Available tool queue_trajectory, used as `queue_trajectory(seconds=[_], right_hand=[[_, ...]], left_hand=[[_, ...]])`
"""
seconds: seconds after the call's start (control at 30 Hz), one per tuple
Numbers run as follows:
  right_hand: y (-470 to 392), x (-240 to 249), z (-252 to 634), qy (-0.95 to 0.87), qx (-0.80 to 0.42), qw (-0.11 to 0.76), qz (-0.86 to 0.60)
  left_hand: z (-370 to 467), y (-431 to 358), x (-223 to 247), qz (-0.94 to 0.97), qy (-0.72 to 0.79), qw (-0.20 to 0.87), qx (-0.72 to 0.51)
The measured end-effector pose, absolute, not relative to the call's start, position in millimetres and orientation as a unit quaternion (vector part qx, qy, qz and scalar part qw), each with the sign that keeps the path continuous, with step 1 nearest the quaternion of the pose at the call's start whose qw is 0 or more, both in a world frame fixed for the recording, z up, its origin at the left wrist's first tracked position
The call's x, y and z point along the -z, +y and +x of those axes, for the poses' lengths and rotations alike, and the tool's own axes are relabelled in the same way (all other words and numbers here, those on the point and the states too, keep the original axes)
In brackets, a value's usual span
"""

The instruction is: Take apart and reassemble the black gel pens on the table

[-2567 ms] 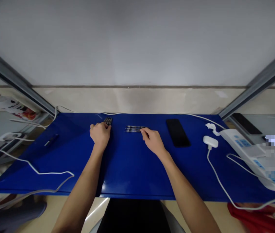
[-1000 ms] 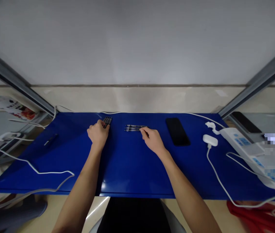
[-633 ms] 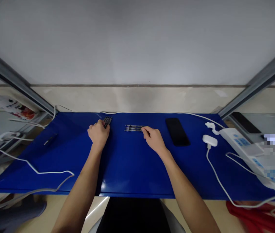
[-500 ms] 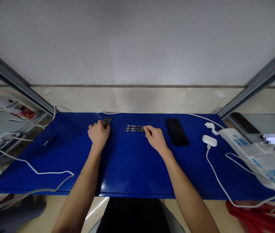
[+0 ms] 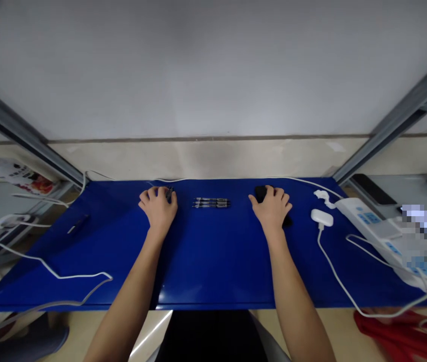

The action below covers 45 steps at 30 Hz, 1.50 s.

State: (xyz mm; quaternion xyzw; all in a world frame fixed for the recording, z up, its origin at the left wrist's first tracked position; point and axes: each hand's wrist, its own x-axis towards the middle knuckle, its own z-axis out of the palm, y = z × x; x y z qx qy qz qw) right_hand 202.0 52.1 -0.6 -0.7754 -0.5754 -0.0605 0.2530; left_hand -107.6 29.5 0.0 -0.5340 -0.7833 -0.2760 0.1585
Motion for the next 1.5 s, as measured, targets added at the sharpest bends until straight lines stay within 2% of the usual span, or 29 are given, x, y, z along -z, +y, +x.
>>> queue_trajectory(seconds=[0.1, 0.17, 0.8, 1.07, 1.2, 1.33, 1.5], right_hand=[[50.8, 3.4, 207.6, -0.554, 0.029, 0.176, -0.813], [51.2, 4.7, 209.1, -0.538, 0.017, 0.156, -0.828], [53.2, 2.3, 217.7, -0.457, -0.025, 0.157, -0.875], [59.5, 20.2, 223.3, -0.481, -0.001, 0.287, -0.828], [58.2, 18.4, 220.3, -0.485, -0.002, 0.281, -0.828], [56.1, 12.6, 235.5, -0.482, -0.068, 0.296, -0.821], [48.5, 10.7, 280.4, -0.521, -0.095, 0.46, -0.713]], left_hand=[[-92.2, 27.7, 0.8, -0.595, -0.738, 0.147, 0.282], [-84.2, 26.5, 2.3, -0.623, -0.714, 0.148, 0.282], [-72.5, 22.9, 7.4, -0.636, -0.709, 0.13, 0.276], [-68.3, 20.1, 4.5, -0.643, -0.71, 0.122, 0.261], [-64.2, 18.4, 3.4, -0.649, -0.707, 0.108, 0.259], [-64.3, 18.4, 4.3, -0.661, -0.697, 0.098, 0.26], [-65.4, 19.9, 6.0, -0.674, -0.681, 0.096, 0.268]])
